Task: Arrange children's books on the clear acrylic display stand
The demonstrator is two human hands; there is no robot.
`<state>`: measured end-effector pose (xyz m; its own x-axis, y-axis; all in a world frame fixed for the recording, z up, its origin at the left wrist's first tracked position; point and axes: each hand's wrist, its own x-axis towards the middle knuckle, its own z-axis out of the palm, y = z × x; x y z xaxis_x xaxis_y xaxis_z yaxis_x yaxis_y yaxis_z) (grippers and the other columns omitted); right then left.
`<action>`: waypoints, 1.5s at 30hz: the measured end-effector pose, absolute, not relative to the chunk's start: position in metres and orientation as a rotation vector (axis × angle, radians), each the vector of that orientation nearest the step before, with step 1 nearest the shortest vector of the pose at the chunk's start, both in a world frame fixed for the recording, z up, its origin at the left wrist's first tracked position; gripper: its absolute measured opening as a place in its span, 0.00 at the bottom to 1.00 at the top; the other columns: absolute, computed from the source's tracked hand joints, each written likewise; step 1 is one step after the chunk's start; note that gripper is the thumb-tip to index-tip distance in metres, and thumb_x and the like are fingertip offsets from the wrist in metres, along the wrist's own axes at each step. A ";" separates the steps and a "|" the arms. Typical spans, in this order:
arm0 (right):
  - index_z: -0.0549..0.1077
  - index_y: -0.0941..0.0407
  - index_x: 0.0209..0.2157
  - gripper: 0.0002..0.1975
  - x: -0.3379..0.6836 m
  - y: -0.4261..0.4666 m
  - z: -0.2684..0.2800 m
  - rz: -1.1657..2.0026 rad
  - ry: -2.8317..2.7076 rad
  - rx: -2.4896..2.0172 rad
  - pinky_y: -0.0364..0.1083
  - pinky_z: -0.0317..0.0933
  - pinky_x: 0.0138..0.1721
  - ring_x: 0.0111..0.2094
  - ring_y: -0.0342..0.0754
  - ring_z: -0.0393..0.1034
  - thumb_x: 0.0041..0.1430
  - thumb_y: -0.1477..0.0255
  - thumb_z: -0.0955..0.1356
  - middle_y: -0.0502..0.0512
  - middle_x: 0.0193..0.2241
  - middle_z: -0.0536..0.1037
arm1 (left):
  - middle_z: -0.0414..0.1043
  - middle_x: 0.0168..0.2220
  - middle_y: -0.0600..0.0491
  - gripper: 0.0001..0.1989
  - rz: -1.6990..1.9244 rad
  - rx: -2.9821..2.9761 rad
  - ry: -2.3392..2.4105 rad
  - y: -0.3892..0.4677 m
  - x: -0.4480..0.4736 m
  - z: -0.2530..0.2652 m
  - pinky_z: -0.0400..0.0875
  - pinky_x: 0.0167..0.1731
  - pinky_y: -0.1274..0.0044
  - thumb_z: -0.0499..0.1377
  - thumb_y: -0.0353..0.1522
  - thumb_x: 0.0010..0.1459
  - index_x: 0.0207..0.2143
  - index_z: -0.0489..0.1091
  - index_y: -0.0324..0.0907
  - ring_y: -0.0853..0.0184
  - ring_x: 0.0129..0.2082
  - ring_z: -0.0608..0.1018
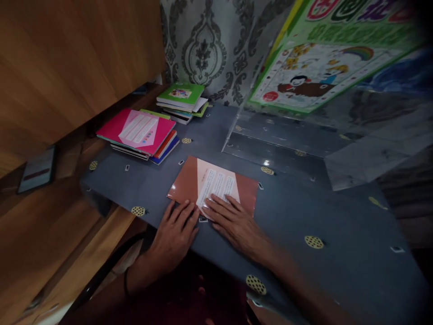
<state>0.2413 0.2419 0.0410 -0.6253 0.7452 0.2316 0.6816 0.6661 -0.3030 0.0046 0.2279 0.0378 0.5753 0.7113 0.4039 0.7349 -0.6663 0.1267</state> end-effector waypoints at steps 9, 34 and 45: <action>0.65 0.48 0.65 0.22 0.237 0.251 0.050 0.295 -2.525 -1.048 0.68 0.63 0.61 0.64 0.57 0.66 0.72 0.72 0.61 0.55 0.60 0.74 | 0.73 0.58 0.40 0.18 -0.655 -2.663 -1.367 0.232 -0.006 0.043 0.67 0.59 0.55 0.50 0.31 0.71 0.59 0.66 0.37 0.54 0.59 0.73; 0.66 0.55 0.65 0.24 0.159 0.320 0.073 0.733 -2.632 -0.764 0.63 0.50 0.69 0.64 0.51 0.65 0.74 0.60 0.59 0.60 0.61 0.73 | 0.76 0.52 0.46 0.11 -0.779 -2.544 -1.510 0.233 -0.020 0.038 0.63 0.58 0.58 0.53 0.30 0.69 0.51 0.69 0.42 0.56 0.56 0.73; 0.69 0.57 0.62 0.23 0.163 0.322 0.059 0.693 -2.572 -0.831 0.61 0.53 0.69 0.63 0.51 0.67 0.75 0.61 0.58 0.62 0.60 0.75 | 0.74 0.46 0.47 0.09 -0.762 -2.565 -1.527 0.249 -0.018 0.041 0.71 0.43 0.64 0.52 0.28 0.68 0.48 0.69 0.41 0.57 0.44 0.75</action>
<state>0.1635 0.3219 0.0589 -0.7670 0.6176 0.1738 0.4466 0.7085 -0.5464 -0.0177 0.2494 0.0411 0.3872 0.8095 0.4414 0.8395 -0.5074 0.1942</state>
